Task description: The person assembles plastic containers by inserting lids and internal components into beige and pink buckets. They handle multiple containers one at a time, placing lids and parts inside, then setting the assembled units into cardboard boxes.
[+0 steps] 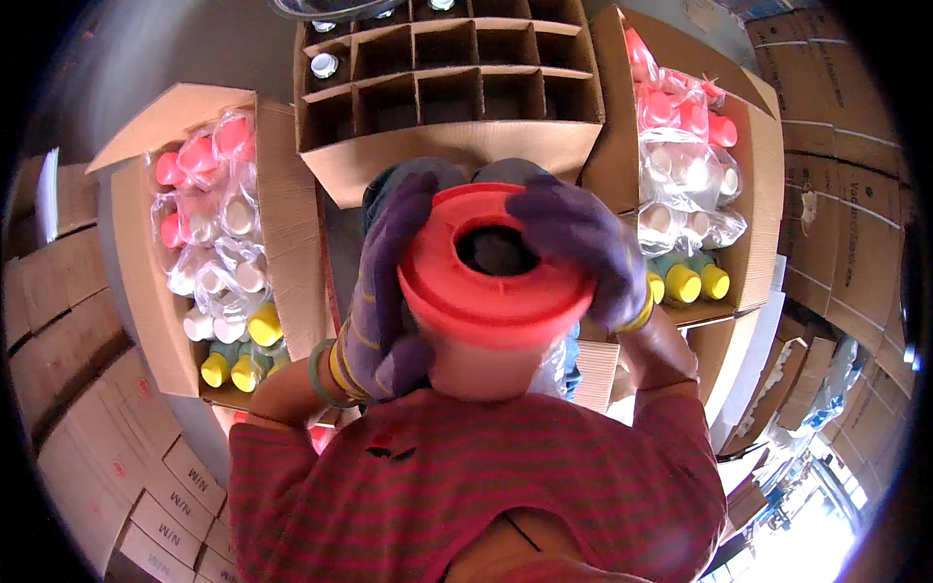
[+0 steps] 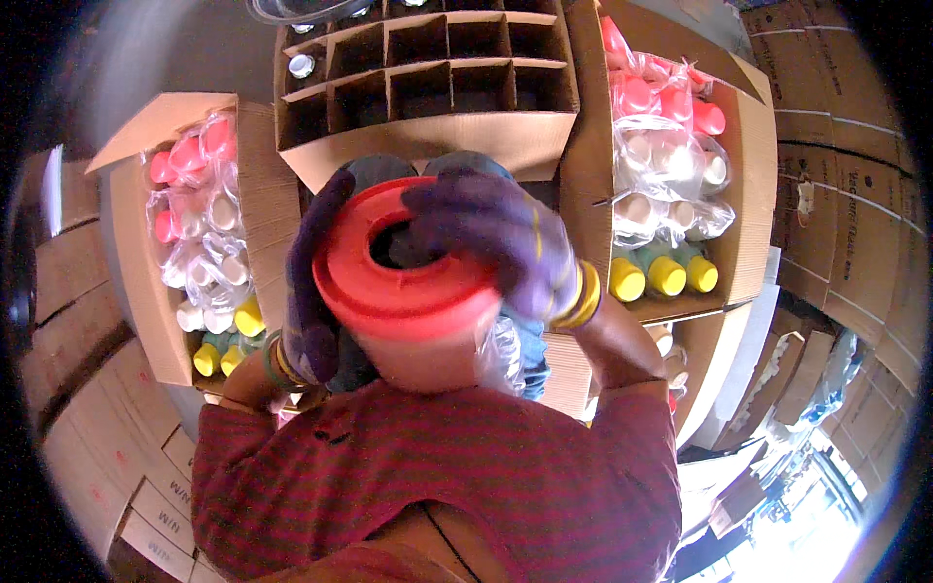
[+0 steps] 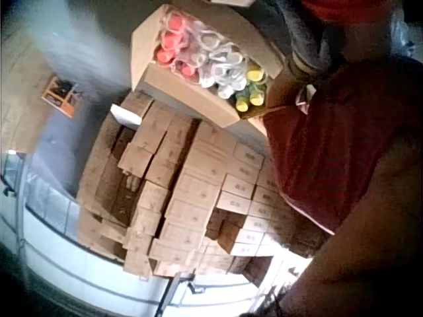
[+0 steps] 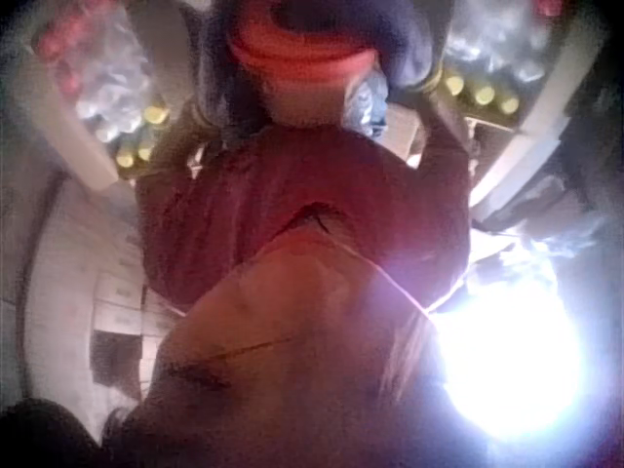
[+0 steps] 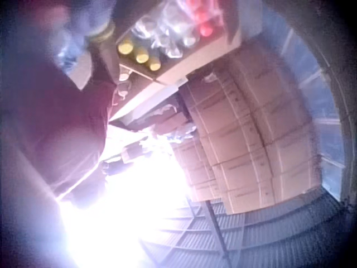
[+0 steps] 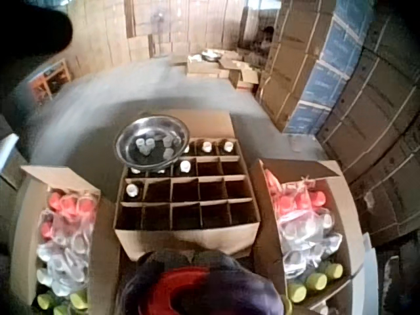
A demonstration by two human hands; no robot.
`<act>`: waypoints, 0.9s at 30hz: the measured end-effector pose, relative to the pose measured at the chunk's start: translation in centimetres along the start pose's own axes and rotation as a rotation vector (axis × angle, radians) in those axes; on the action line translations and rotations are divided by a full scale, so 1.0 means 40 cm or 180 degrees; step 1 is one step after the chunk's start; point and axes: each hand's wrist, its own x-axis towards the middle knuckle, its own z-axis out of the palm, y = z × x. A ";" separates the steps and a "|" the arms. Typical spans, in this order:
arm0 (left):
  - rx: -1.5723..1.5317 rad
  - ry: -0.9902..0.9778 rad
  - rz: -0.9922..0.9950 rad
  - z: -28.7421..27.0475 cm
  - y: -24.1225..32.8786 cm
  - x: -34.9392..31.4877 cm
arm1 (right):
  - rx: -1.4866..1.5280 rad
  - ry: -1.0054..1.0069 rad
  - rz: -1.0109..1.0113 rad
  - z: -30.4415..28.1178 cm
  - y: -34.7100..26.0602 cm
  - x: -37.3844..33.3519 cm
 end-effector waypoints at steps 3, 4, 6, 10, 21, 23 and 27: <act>0.0006 -0.0238 0.0655 -0.009 -0.011 0.029 | 0.0193 0.0178 0.0218 0.001 0.021 -0.012; -0.0040 -0.0313 0.0826 -0.016 -0.022 0.043 | 0.0039 0.0248 0.0253 -0.001 0.003 -0.009; -0.0513 -0.0360 0.0376 -0.039 -0.055 0.069 | -0.0267 0.0377 0.0321 -0.010 -0.037 0.006; -0.0722 -0.0685 -0.0344 -0.065 -0.127 0.116 | -0.1702 0.0021 -0.0027 0.021 -0.160 0.078; -0.1976 0.0416 -0.0410 -0.021 0.011 0.077 | -0.1114 0.1057 0.0431 0.016 -0.071 -0.037; -0.1249 0.1446 0.0367 -0.081 0.052 0.071 | 0.0081 0.2558 0.0733 -0.027 0.018 -0.084; 0.1485 0.1828 0.2215 -0.129 0.136 0.131 | 0.2394 0.4409 0.1300 -0.141 0.050 -0.117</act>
